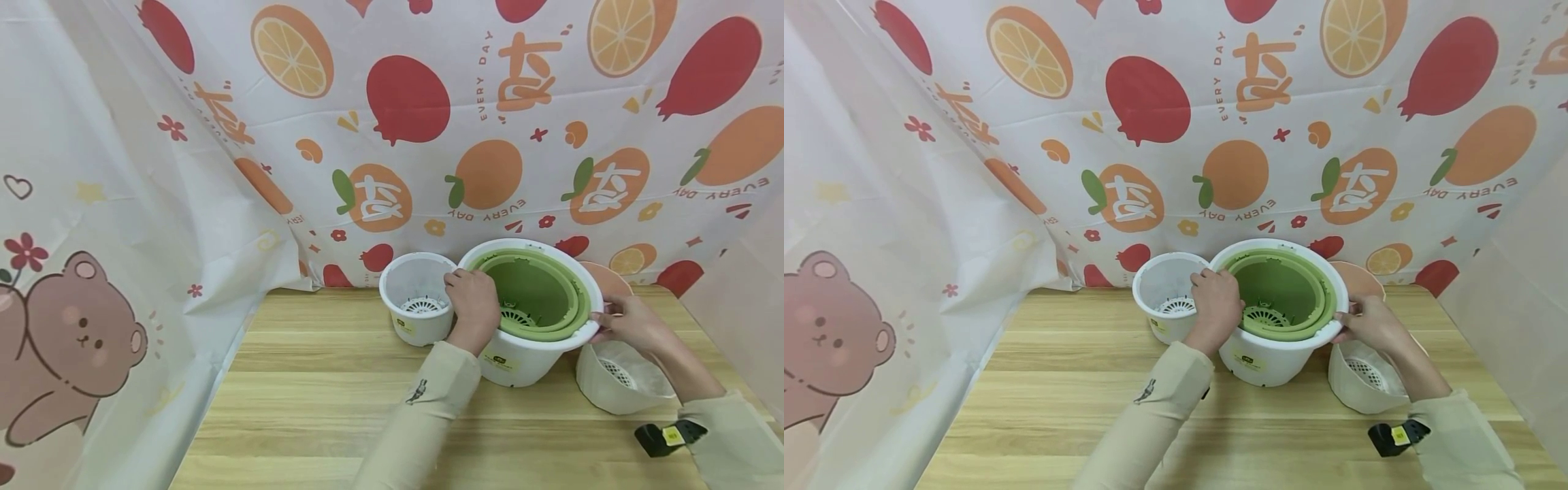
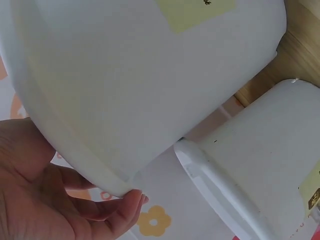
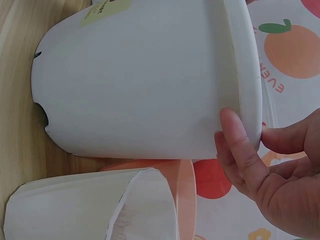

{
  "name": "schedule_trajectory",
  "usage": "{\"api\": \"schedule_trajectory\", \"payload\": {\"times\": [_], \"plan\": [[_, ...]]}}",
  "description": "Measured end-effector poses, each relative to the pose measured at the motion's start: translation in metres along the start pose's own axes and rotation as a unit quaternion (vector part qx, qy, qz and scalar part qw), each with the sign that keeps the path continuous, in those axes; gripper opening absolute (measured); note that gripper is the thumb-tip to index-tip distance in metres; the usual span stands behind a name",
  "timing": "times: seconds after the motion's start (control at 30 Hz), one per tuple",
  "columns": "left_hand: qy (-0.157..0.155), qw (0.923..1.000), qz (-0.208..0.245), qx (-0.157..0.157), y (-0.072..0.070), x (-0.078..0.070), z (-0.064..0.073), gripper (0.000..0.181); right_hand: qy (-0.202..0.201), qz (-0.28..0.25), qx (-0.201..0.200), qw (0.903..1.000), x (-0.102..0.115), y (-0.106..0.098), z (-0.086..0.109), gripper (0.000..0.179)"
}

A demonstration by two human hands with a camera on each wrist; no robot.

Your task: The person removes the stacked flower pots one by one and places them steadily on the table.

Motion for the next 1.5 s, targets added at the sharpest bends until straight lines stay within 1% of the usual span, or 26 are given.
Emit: {"api": "schedule_trajectory", "payload": {"times": [0.4, 0.6, 0.73, 1.0, 1.23, 1.5], "plan": [[0.011, 0.9999, -0.008, -0.007, 0.0016, -0.0016, -0.0008, 0.021, -0.013, 0.003, -0.003, 0.9999, -0.0002, -0.0008, -0.0003, 0.04], [0.024, 0.9996, -0.009, -0.007, -0.0003, -0.0007, -0.0001, 0.017, -0.013, 0.002, -0.002, 0.9999, 0.0004, -0.0007, 0.0002, 0.04], [0.028, 0.9996, -0.01, -0.001, -0.0013, -0.0006, 0.0002, 0.016, -0.01, 0.004, -0.001, 0.9999, 0.0001, -0.0007, 0.0, 0.04], [0.038, 0.9988, -0.03, 0.007, -0.0013, -0.0021, 0.0002, 0.016, -0.004, 0.006, -0.001, 1.0, 0.0006, -0.0007, 0.0001, 0.041], [0.037, 0.9984, -0.032, 0.026, -0.0012, -0.0025, 0.0001, 0.017, -0.004, 0.002, 0.001, 1.0, 0.0013, 0.0001, -0.0001, 0.041], [0.032, 0.9985, -0.031, 0.032, -0.0002, -0.0042, 0.0008, 0.02, 0.001, 0.008, 0.003, 1.0, 0.001, -0.0004, 0.0005, 0.041]]}}
Point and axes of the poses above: each hand's wrist, its own z-axis away from the middle knuckle, its own y-axis out of the palm, x = y × z, the point moved 5 cm from there along -z, towards the middle knuckle, and after that the axes turned 13 degrees about x, right-handed, at the moved point
